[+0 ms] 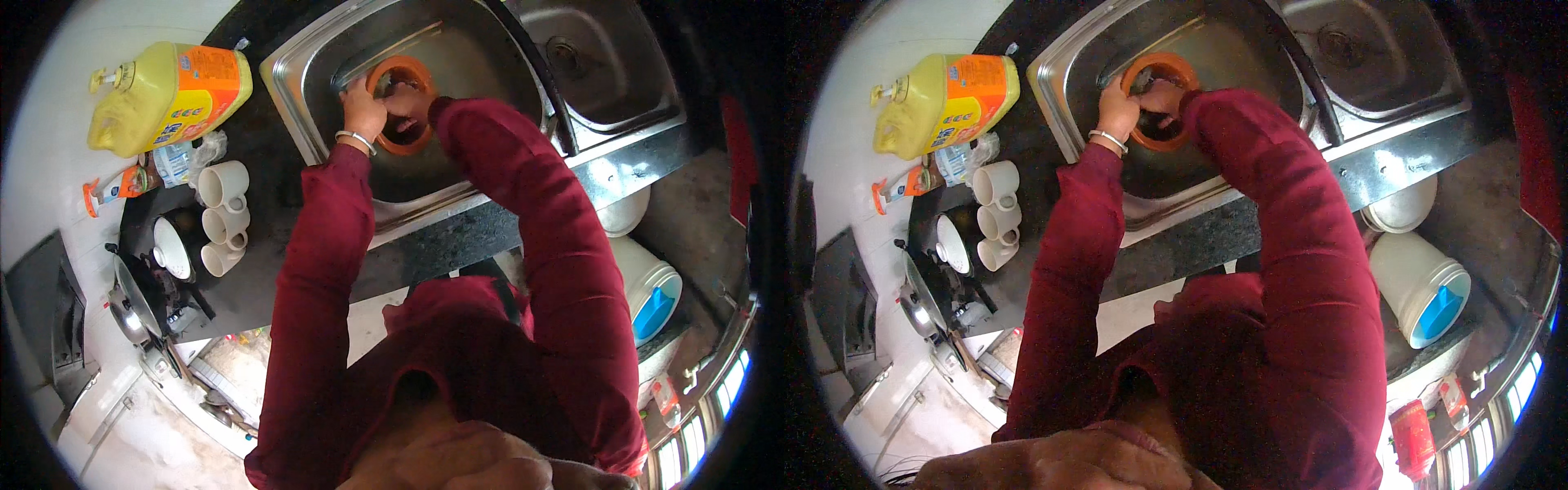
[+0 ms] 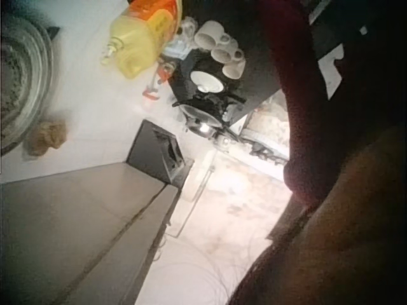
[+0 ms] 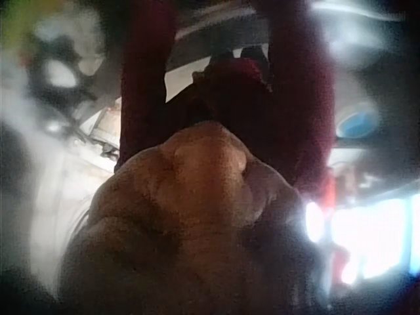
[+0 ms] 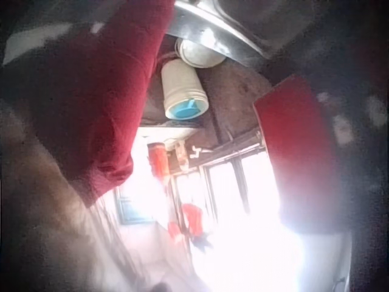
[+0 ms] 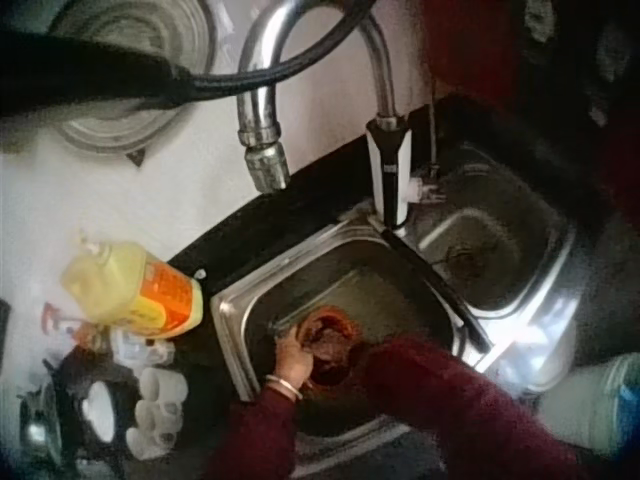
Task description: The person washes a black pot in a sink using water and a sponge, moves a plate onto a counter, and then uses a wooden spoon and sponge to wash a ceramic pot.
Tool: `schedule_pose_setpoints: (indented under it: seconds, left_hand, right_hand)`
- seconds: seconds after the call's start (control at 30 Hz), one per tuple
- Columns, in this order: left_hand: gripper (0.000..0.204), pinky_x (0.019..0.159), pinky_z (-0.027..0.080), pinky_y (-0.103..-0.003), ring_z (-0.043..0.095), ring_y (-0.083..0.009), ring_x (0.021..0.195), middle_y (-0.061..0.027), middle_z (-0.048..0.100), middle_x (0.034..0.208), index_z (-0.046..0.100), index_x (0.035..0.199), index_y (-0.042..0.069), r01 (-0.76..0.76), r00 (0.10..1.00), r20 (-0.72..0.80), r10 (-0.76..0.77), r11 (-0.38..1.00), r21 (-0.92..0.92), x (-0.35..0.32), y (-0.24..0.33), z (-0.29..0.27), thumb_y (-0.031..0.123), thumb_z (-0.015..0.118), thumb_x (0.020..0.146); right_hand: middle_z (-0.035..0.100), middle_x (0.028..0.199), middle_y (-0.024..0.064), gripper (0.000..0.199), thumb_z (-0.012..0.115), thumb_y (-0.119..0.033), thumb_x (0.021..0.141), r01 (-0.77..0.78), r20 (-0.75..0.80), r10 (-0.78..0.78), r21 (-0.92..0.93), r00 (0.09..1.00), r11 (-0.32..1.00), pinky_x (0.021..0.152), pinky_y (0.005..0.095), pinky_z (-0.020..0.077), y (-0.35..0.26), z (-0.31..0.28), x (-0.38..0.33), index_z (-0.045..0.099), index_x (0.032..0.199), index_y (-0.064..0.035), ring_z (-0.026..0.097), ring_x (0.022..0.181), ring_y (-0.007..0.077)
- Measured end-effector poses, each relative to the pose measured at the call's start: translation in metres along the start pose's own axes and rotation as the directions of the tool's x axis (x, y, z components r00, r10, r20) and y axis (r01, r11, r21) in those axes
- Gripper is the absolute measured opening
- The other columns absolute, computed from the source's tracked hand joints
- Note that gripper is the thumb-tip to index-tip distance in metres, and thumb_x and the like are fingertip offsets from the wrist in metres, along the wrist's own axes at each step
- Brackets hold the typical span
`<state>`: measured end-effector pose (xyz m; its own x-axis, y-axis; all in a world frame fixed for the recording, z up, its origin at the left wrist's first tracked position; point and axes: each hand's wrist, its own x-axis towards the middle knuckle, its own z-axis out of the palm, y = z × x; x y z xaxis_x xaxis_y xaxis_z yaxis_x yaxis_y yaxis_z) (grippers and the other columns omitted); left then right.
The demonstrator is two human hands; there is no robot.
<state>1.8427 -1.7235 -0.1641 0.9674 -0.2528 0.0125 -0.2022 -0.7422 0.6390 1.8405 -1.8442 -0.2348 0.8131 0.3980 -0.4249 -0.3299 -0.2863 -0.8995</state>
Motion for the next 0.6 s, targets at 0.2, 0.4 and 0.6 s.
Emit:
schedule_pose_setpoints:
  seconds: [0.2,0.4,0.6]
  left_hand:
    - [0.054,0.099,0.026,-0.05,0.043,-0.0334,0.116,-0.0188,0.051,0.118,0.049,0.119,0.006,0.102,0.993,0.068,-0.095,0.989,-0.106,0.0,0.001,-0.001,0.026,0.065,0.071]
    - [0.041,0.083,0.044,-0.034,0.058,-0.0334,0.094,-0.0192,0.061,0.1,0.055,0.111,0.0,0.241,0.97,0.04,-0.241,0.918,-0.315,0.002,-0.014,-0.015,0.001,0.056,0.07]
    - [0.041,0.085,0.043,-0.034,0.057,-0.0322,0.098,-0.0194,0.06,0.104,0.054,0.112,-0.001,0.198,0.977,-0.01,-0.213,0.925,-0.323,-0.003,-0.007,-0.015,-0.004,0.052,0.071]
  right_hand:
    - [0.059,0.099,0.0095,0.04,0.068,-0.03,0.069,0.053,-0.35,-0.51,-0.784,0.786,0.619,0.076,0.0325,0.0475,-0.01,0.014,-0.009,0.06,0.098,-0.0037,0.058,0.087,0.0211]
    - [0.056,0.104,0.0101,0.025,0.053,-0.018,0.083,-0.007,-0.272,-0.499,-0.883,0.823,0.469,0.087,0.0336,0.0409,-0.061,0.007,-0.046,0.057,0.104,-0.0053,0.054,0.095,0.0222]
    - [0.056,0.108,0.0149,0.035,0.051,-0.018,0.087,0.098,-0.268,-0.634,-0.872,0.725,0.48,0.081,0.0341,0.0443,-0.094,-0.011,-0.069,0.047,0.116,-0.0005,0.056,0.093,0.0257]
